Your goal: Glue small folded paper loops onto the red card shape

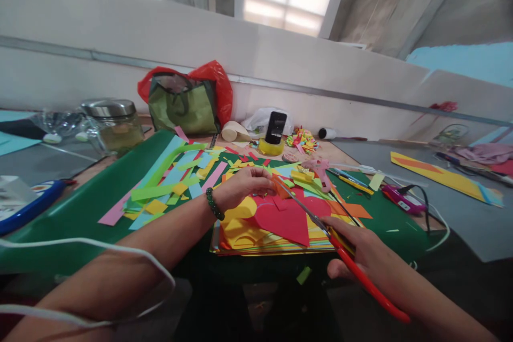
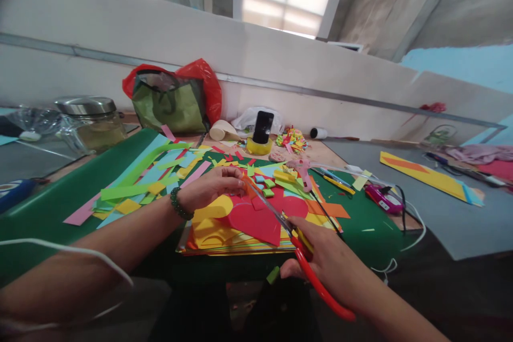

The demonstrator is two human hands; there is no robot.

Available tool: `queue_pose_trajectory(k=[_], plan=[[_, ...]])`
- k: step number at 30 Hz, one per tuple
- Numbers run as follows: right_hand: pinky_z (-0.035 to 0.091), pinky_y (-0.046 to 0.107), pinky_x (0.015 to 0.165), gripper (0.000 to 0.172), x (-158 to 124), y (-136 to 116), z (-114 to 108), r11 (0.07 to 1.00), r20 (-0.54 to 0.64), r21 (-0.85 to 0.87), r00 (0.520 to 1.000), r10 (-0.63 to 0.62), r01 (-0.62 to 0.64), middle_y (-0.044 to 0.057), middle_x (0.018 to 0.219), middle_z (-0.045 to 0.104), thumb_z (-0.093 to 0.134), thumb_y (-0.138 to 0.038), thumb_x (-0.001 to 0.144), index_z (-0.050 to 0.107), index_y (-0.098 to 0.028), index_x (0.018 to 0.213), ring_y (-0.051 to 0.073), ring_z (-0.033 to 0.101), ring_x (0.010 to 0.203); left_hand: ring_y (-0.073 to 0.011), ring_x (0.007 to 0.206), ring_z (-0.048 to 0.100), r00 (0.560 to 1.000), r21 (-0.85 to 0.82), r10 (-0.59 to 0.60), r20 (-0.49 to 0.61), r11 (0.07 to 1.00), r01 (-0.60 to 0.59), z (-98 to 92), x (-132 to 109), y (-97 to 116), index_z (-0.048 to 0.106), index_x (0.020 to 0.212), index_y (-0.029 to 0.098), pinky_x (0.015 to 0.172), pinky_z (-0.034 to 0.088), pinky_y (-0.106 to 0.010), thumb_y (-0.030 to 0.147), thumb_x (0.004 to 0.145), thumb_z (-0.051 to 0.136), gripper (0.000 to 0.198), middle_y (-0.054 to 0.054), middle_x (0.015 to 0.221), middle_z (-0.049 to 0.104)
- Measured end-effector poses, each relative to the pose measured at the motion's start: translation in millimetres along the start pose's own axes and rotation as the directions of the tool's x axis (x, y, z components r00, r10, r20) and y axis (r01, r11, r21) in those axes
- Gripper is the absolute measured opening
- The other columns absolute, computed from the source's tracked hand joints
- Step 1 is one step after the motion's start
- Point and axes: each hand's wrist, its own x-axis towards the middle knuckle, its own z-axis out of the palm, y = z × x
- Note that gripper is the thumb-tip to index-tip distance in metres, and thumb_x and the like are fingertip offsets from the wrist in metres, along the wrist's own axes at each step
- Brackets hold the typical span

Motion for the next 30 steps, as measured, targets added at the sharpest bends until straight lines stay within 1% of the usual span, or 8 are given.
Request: queue_pose_trajectory(k=[5, 8, 14, 16, 19, 23, 26, 30], plan=[[0.053, 0.034, 0.077, 0.058, 0.4, 0.9, 1.9, 0.999, -0.006, -0.012, 1.0, 0.029, -0.03, 0.008, 0.104, 0.073, 0.068, -0.051, 0.07, 0.065, -0.021, 0.12, 0.028, 0.067, 0.09, -0.0094, 0.057, 0.061, 0.999, -0.018, -0.027, -0.02, 0.999, 0.027, 1.6, -0.9, 2.0, 0.06, 0.063, 0.014, 0.059, 0.046, -0.022, 0.016, 0.06, 0.077, 0.017, -0.001, 0.061, 0.067], [0.053, 0.035, 0.077, 0.063, -0.8, 2.9, 3.1, 0.998, -0.008, -0.022, 0.999, 0.052, -0.052, 0.009, 0.103, 0.073, 0.069, -0.055, 0.069, 0.064, -0.02, 0.121, 0.028, 0.068, 0.089, -0.009, 0.056, 0.06, 0.999, -0.047, -0.041, -0.009, 0.998, 0.041, 2.1, -1.4, 2.8, 0.061, 0.063, 0.014, 0.061, 0.048, -0.023, 0.015, 0.059, 0.078, 0.018, 0.0, 0.06, 0.066], [0.054, 0.035, 0.076, 0.063, -1.2, 2.8, 4.5, 0.999, -0.015, -0.042, 1.0, -0.016, 0.016, 0.012, 0.11, 0.071, 0.068, -0.057, 0.07, 0.063, -0.018, 0.119, 0.03, 0.068, 0.095, -0.0111, 0.062, 0.064, 0.999, -0.022, -0.038, 0.028, 0.999, 0.038, -0.9, -1.2, 2.2, 0.062, 0.065, 0.013, 0.065, 0.049, -0.023, 0.013, 0.059, 0.077, 0.015, -0.001, 0.063, 0.068], [0.054, 0.035, 0.076, 0.064, 0.0, 1.8, 4.9, 0.999, -0.016, -0.05, 1.0, -0.022, 0.021, 0.012, 0.108, 0.072, 0.069, -0.055, 0.069, 0.062, -0.017, 0.12, 0.03, 0.069, 0.094, -0.0121, 0.064, 0.065, 0.997, -0.007, -0.036, 0.063, 0.999, 0.037, -1.4, -1.3, 1.6, 0.063, 0.065, 0.012, 0.068, 0.05, -0.024, 0.014, 0.06, 0.076, 0.014, -0.002, 0.064, 0.068], [0.055, 0.034, 0.075, 0.061, 1.7, 1.5, 6.5, 0.999, -0.029, -0.047, 0.999, -0.03, 0.028, 0.011, 0.105, 0.073, 0.07, -0.054, 0.069, 0.063, -0.018, 0.118, 0.029, 0.07, 0.09, -0.0126, 0.065, 0.066, 0.996, 0.013, -0.027, 0.088, 1.0, 0.026, -1.4, -1.5, 0.8, 0.064, 0.064, 0.012, 0.069, 0.05, -0.025, 0.014, 0.062, 0.076, 0.012, -0.003, 0.065, 0.069], [0.055, 0.032, 0.073, 0.056, 2.4, 7.3, 13.0, 0.999, -0.072, -0.038, 0.997, -0.027, 0.024, 0.009, 0.097, 0.074, 0.069, -0.055, 0.071, 0.064, -0.02, 0.115, 0.027, 0.07, 0.086, -0.0124, 0.065, 0.066, 0.997, 0.046, -0.025, 0.079, 0.999, 0.021, -1.5, -1.1, 0.1, 0.065, 0.064, 0.013, 0.068, 0.05, -0.024, 0.015, 0.062, 0.076, 0.012, -0.003, 0.065, 0.069], [0.054, 0.031, 0.067, 0.056, 1.4, 17.8, 19.4, 0.999, -0.113, -0.026, 0.993, -0.037, 0.034, 0.007, 0.089, 0.073, 0.065, -0.058, 0.074, 0.064, -0.02, 0.115, 0.025, 0.069, 0.076, -0.0125, 0.065, 0.066, 0.994, 0.061, -0.027, 0.108, 0.998, 0.02, -1.6, -0.3, -0.5, 0.064, 0.066, 0.013, 0.069, 0.05, -0.025, 0.016, 0.062, 0.076, 0.012, -0.003, 0.065, 0.069], [0.049, 0.027, 0.056, 0.062, -1.2, 31.8, 19.0, 0.996, -0.283, -0.012, 0.955, -0.088, 0.088, 0.003, 0.071, 0.065, 0.054, -0.068, 0.078, 0.061, -0.02, 0.117, 0.019, 0.059, 0.059, -0.0116, 0.064, 0.064, 0.988, 0.056, -0.008, 0.154, 0.998, -0.001, -0.2, -1.5, -0.1, 0.061, 0.068, 0.014, 0.069, 0.049, -0.025, 0.015, 0.062, 0.074, 0.013, -0.001, 0.066, 0.068]])
